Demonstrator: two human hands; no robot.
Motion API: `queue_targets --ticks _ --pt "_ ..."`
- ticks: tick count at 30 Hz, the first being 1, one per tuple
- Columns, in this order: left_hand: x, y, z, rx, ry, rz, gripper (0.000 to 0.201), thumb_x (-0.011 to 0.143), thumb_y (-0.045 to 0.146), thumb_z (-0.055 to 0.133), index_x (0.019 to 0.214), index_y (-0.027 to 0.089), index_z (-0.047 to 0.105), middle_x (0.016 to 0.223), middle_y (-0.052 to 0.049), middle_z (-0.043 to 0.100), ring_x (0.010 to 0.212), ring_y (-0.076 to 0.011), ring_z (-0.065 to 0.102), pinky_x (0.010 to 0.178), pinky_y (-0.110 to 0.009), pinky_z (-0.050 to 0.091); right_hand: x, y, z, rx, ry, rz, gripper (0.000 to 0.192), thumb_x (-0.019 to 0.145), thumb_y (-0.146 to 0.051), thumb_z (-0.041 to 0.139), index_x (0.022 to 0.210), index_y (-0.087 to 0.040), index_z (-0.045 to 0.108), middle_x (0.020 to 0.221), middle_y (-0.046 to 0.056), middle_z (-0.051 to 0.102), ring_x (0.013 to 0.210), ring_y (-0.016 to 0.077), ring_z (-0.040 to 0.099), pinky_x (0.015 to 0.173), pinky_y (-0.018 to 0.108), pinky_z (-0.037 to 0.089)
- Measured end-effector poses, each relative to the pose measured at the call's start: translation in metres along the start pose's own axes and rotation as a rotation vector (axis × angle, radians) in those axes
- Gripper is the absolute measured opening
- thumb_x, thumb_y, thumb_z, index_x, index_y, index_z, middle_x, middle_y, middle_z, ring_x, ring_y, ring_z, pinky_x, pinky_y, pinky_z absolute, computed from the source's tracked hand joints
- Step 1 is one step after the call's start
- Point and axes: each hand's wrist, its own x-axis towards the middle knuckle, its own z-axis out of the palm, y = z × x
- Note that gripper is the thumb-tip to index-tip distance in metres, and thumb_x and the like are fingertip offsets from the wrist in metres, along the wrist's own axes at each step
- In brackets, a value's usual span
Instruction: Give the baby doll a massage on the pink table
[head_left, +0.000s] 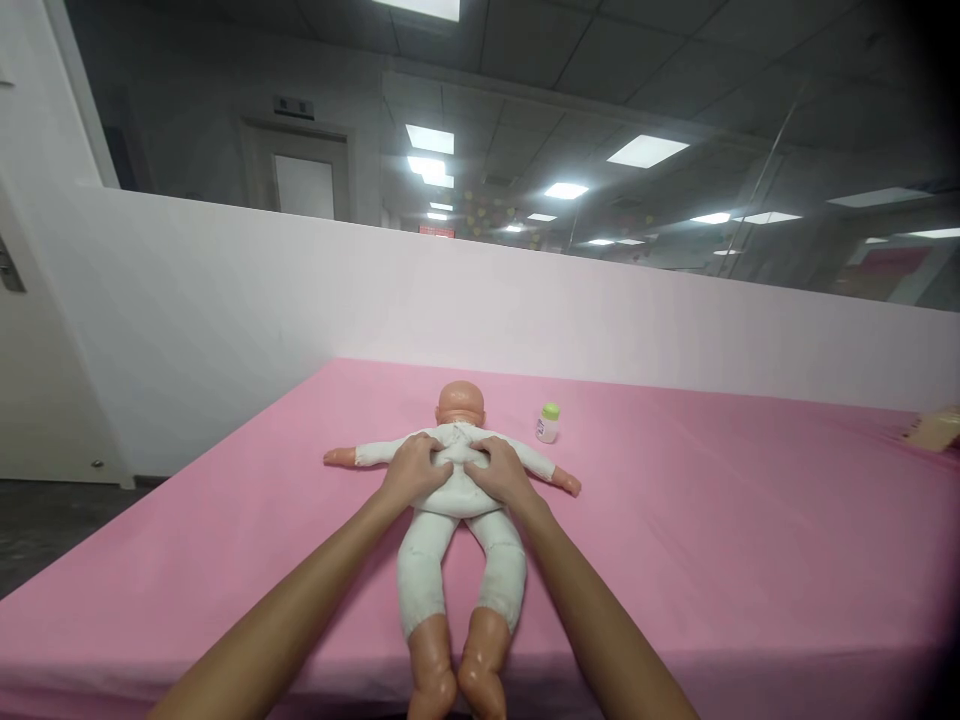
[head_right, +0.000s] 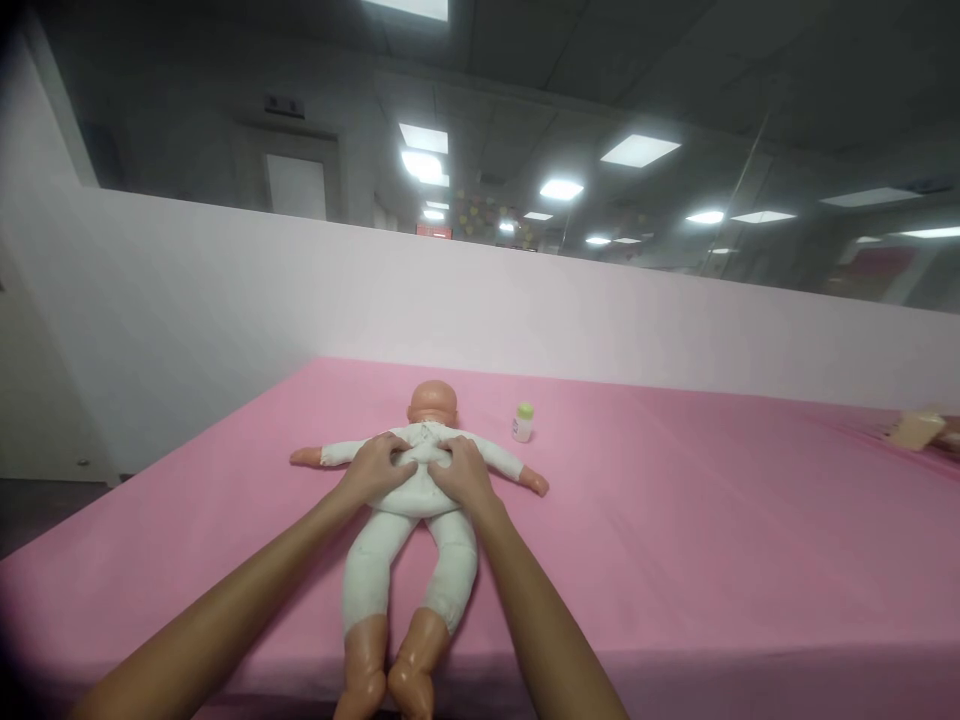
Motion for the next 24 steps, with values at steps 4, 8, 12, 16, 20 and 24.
queue_targets --ticks 4,8,12,16,20,24 --pt "0.0029 0.002 0.0001 -0.007 -0.005 -0.022 0.012 0.077 0.028 0.066 0.084 0.019 0.067 0.089 -0.006 0.073 0.085 -0.0257 0.067 0.075 -0.035 0.048 0.0045 0.0 0.004 -0.02 0.021 0.005 0.011 0.075 -0.023 0.059 0.082 -0.019 0.067 0.086 0.005 0.071 0.082 0.0226 0.064 0.075 0.034 0.049" --pt "0.002 0.0017 0.0 0.01 0.027 0.017 0.005 0.079 0.024 0.062 0.077 0.02 0.063 0.081 -0.005 0.07 0.079 -0.0238 0.065 0.07 -0.034 0.046 0.0046 -0.0013 0.0053 -0.041 0.065 -0.021 0.007 0.074 -0.023 0.06 0.077 -0.02 0.066 0.078 0.003 0.07 0.077 0.0224 0.063 0.072 0.034 0.049" --pt "-0.0011 -0.003 0.0022 0.005 0.056 0.097 0.017 0.079 0.027 0.065 0.095 0.02 0.069 0.099 -0.007 0.07 0.098 -0.0278 0.066 0.086 -0.038 0.049 -0.0005 -0.0032 0.0022 -0.025 0.068 -0.033 0.023 0.074 -0.021 0.063 0.094 -0.019 0.073 0.097 0.007 0.075 0.094 0.0263 0.068 0.086 0.037 0.051" --pt "-0.0021 -0.0064 0.0033 -0.015 0.004 0.105 0.037 0.079 0.035 0.067 0.113 0.019 0.07 0.111 -0.01 0.069 0.11 -0.0307 0.063 0.096 -0.041 0.048 -0.0032 -0.0035 -0.0014 0.013 -0.005 -0.033 0.041 0.073 -0.019 0.065 0.114 -0.02 0.072 0.118 0.009 0.073 0.111 0.0279 0.066 0.098 0.039 0.049" --pt "0.0011 -0.0035 0.0016 -0.032 -0.028 0.071 0.024 0.081 0.034 0.065 0.099 0.02 0.071 0.103 -0.008 0.072 0.099 -0.0285 0.067 0.086 -0.038 0.049 -0.0006 -0.0018 -0.0005 0.009 -0.035 0.005 0.025 0.077 -0.022 0.061 0.099 -0.02 0.073 0.098 0.007 0.075 0.094 0.025 0.068 0.086 0.037 0.051" --pt "0.0029 0.0018 0.0011 0.005 0.006 0.079 0.012 0.082 0.032 0.063 0.084 0.02 0.066 0.086 -0.006 0.072 0.083 -0.0259 0.067 0.075 -0.036 0.048 0.0011 -0.0021 0.0024 -0.007 0.011 0.004 0.01 0.081 -0.024 0.057 0.082 -0.02 0.067 0.078 0.003 0.07 0.075 0.0207 0.064 0.073 0.033 0.048"
